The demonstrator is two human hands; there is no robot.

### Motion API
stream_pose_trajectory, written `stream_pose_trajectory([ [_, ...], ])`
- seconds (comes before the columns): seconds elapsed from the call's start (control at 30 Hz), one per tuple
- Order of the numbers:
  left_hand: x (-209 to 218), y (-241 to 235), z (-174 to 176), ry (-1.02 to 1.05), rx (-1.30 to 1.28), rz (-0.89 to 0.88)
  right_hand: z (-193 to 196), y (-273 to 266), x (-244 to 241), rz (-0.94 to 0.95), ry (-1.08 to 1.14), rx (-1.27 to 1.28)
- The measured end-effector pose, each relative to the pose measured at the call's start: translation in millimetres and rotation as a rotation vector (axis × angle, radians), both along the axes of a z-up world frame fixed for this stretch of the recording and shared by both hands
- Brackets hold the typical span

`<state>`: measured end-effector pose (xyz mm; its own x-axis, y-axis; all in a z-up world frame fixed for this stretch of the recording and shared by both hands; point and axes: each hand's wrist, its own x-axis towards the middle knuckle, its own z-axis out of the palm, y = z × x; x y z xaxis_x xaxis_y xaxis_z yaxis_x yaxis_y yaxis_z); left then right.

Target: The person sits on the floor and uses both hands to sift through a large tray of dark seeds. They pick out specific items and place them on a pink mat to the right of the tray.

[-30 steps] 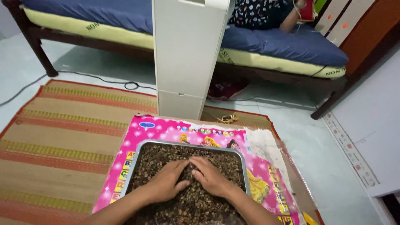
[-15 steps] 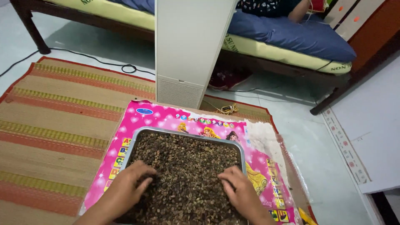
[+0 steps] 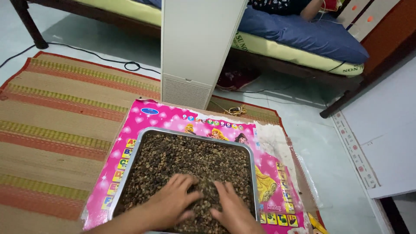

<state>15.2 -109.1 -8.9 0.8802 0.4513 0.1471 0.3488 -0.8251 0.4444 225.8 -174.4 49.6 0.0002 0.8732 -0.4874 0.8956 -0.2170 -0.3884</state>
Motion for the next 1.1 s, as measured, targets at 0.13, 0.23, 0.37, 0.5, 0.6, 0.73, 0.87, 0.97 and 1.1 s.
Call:
stream_pose_trajectory([
  [0.13, 9.7, 47.3, -28.4, 0.048, 0.403, 0.157, -31.2, 31.8, 6.5, 0.033, 0.143, 0.347],
  [0.23, -11.0, 51.9, -3.9, -0.026, 0.476, 0.255, -21.9, 37.9, 19.9, 0.019, -0.080, 0.380],
  [0.37, -53.6, 19.5, 10.1, -0.092, 0.202, 0.479, -20.6, 9.0, 45.4, -0.077, -0.055, 0.514],
  [0.5, -73.0, -8.5, 5.0, -0.156, -0.081, 0.654, -9.7, 0.4, 42.6, -0.126, 0.115, 0.426],
  [0.6, -59.5, -10.6, 8.5, -0.274, 0.097, 0.538, -16.1, 7.0, 31.2, -0.006, 0.225, 0.545],
  [0.73, -34.1, 0.5, 21.3, -0.225, 0.154, 0.503, -36.4, 31.7, 0.1, 0.031, 0.269, 0.770],
  [0.87, -27.2, 1.3, 21.8, -0.201, 0.232, 0.520, -58.8, 47.9, -11.8, 0.173, -0.038, 0.645],
  [0.97, -40.8, 3.7, 17.8, -0.198, 0.200, 0.552, -43.4, 46.6, -2.8, 0.124, 0.080, 0.600],
  [1.1, -51.7, 2.9, 8.2, -0.162, 0.053, 0.553, -35.0, 37.1, 24.5, -0.286, 0.484, 0.303],
])
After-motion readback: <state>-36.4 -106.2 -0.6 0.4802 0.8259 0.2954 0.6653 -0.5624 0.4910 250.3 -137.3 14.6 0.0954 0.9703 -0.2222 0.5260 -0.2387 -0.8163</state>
